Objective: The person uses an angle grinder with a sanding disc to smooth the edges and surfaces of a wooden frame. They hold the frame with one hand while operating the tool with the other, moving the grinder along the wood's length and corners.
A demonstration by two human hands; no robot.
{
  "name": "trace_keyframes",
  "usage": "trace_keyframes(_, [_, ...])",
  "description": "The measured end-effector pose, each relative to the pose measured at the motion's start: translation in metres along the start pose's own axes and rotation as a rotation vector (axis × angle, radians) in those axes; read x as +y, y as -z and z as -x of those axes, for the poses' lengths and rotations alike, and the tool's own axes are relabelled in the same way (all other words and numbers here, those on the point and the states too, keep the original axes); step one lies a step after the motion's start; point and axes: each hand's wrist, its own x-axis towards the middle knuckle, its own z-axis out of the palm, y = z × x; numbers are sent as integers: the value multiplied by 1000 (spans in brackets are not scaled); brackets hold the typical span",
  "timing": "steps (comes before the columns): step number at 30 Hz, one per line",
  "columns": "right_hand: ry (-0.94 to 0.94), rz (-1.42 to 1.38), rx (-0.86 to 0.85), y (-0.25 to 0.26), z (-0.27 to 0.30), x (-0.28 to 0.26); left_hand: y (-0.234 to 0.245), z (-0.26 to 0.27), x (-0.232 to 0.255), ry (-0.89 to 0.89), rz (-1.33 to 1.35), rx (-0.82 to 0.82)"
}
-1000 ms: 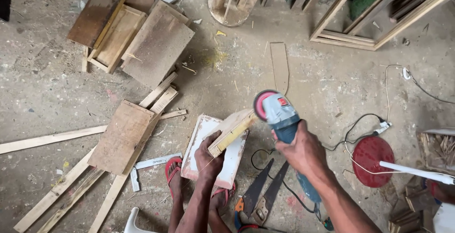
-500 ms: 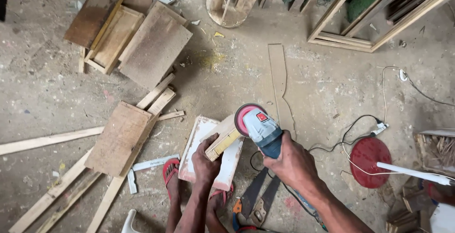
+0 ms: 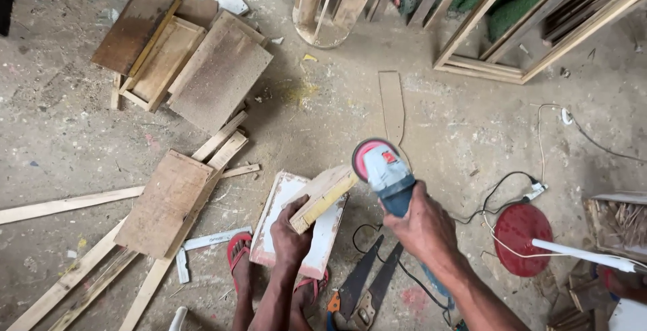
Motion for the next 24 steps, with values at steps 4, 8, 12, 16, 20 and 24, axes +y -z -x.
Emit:
trace_keyframes(4, [-115, -9, -189, -1, 17, -22, 2, 3, 9, 112, -25, -29])
trace_keyframes(8, [-80, 14, -108, -2, 7, -3, 3, 0, 6, 56, -53, -16])
trace_keyframes(12, [-94, 26, -95, 8, 14, -20, -1, 7, 5, 28, -68, -1])
trace_keyframes(16, [-125, 7, -199, 4, 28, -36, 2, 4, -1, -140, -27, 33])
trace_keyframes(20, [-177, 8, -183, 5, 18, -26, -2, 3, 4, -22, -66, 12])
trace_keyframes(24, [-164, 59, -267, -2, 36, -50, -8, 3, -5, -115, -27, 33])
